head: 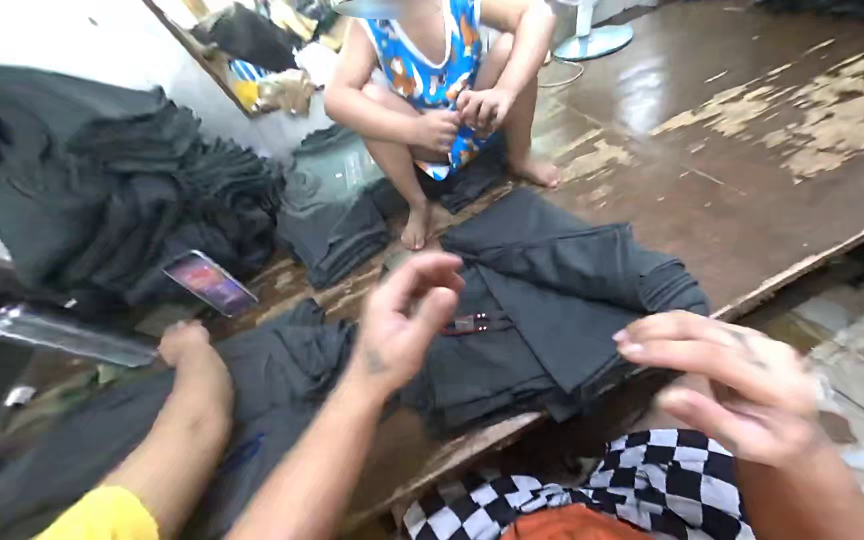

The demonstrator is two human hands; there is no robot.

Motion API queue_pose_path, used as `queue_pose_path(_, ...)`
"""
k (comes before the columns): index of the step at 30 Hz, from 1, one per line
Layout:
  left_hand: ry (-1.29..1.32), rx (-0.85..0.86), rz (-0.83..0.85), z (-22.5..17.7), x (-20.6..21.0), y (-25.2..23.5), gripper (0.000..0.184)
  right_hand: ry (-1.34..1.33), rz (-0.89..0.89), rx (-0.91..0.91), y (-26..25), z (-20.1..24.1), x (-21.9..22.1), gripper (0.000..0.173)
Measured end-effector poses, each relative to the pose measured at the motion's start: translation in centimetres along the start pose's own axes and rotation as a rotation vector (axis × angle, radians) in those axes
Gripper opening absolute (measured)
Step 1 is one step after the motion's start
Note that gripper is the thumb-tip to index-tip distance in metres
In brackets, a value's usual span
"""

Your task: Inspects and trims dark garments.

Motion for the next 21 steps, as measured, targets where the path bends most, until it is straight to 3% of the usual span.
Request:
queue_pose_path(2, -0.234, -0.226, 0.202, 5.6, 3.4, 0.0, 0.043, 0.163, 0.148, 0.065, -0.1, -1.3, 3.0, 0.044)
queue_pose_path(4, -0.404, -0.286, 0.383, 8.9, 6.0, 0.2, 0.046, 0.265, 0.387, 0.085, 1.5, -2.2, 6.9, 0.042)
queue_pose_path(5, -0.458, -0.262, 0.375, 9.4, 6.6, 0.5, 0.044, 0.275, 0.454, 0.055, 2.7, -2.1, 8.1, 0.041)
queue_pose_path(7, -0.493, -0.195, 0.286, 9.1, 6.7, 0.8, 0.038, 0.245, 0.434, -0.004, 3.9, -1.8, 7.8, 0.038)
queue_pose_path(11, -0.435, -0.075, 0.077, 9.2, 5.9, 2.0, 0.028, 0.101, 0.234, 0.067, 2.5, -1.7, 2.5, 0.039)
queue_pose_path(13, -0.347, -0.139, -0.008, 9.7, 5.2, 2.4, 0.031, 0.193, 0.159, 0.103, 2.0, -1.9, 1.8, 0.038)
queue_pose_path(16, -0.09, -0.315, -0.076, 10.1, 4.7, 3.2, 0.037, 0.155, 0.245, 0.113, 3.7, -1.1, 5.3, 0.035)
queue_pose_path(19, 0.139, -0.287, -0.057, 7.4, 5.1, 3.8, 0.053, -0.129, 0.206, -0.046, 7.2, 1.6, 8.8, 0.036)
queue_pose_path(21, 0.232, -0.227, -0.005, 5.1, 6.2, 3.6, 0.053, -0.283, 0.152, -0.022, 8.2, 2.0, 8.7, 0.034)
Point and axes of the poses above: each hand's wrist, its own y-axis away from the middle knuckle, its own x-axis out of the palm, z = x × y, the point moved 7 cm from there along -y, towards the middle knuckle, and after that the axes turned 4 degrees about y, right-handed, at the moved point
